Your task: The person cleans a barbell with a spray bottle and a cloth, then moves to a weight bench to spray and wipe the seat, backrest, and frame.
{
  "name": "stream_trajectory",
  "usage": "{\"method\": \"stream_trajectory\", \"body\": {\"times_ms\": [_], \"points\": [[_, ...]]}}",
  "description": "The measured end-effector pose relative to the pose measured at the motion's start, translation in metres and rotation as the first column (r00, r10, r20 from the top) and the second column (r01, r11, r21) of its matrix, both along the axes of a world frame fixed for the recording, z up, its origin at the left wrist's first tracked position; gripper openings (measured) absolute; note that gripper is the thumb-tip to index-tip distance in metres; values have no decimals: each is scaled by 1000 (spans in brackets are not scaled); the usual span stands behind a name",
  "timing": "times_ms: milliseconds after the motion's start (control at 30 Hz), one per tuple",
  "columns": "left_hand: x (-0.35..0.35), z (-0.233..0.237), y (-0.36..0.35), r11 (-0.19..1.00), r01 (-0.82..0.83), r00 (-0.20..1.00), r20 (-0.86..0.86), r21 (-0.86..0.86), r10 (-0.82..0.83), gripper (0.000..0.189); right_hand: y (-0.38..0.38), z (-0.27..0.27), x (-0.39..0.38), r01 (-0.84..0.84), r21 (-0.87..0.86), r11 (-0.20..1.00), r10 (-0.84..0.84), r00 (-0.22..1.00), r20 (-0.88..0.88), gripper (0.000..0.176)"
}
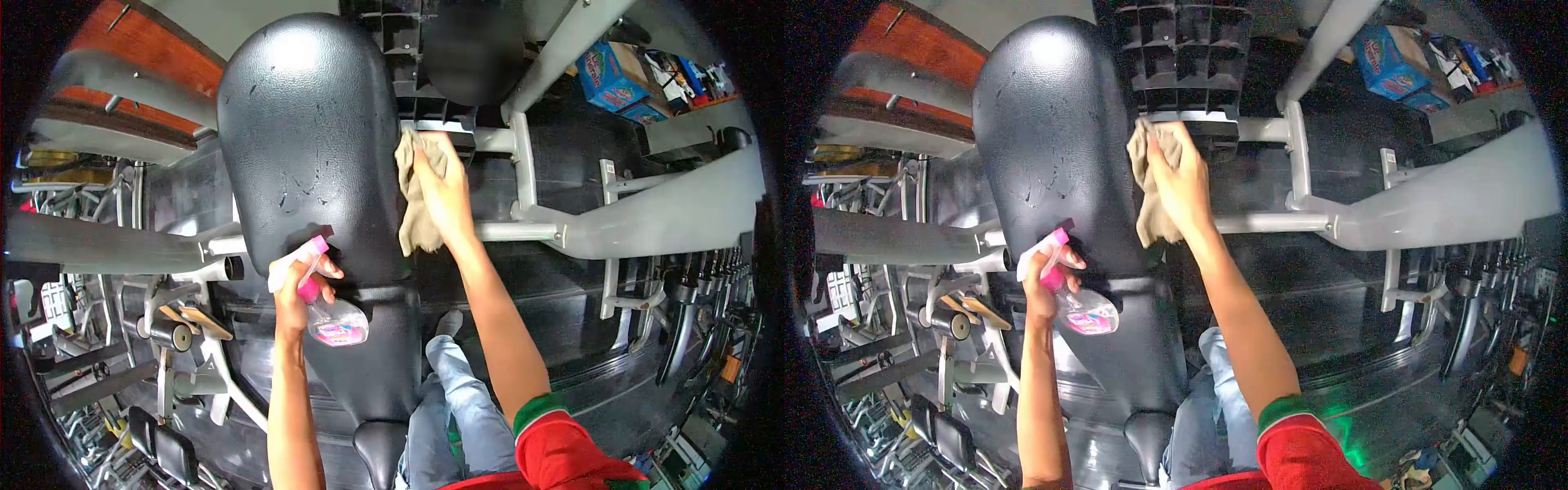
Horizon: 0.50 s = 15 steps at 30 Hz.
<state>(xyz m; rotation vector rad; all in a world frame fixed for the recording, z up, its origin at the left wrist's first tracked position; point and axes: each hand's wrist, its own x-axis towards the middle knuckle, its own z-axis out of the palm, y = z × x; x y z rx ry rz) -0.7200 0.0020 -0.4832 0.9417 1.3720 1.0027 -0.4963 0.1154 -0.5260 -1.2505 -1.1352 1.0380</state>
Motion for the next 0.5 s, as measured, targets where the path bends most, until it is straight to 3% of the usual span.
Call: {"method": "stream_trajectory", "body": {"times_ms": [167,300,367,500], "points": [[0,-4,-4,1000,-23,1000,13,-19,23,51,-28,-4,-4,43,-16,999,-43,999,31,17],[1,4,-4,1000,0,1000,-3,-16,0,52,-106,-24,6,-8,-173,985,33,989,143,18],[2,2,-5,999,-17,1000,-6,-30,17,52,-134,-33,2,15,-222,975,-4,999,50,19],[1,4,-6,999,-27,999,22,-27,27,52,-106,-18,-1,20,-212,977,-16,1000,20,15]]}}
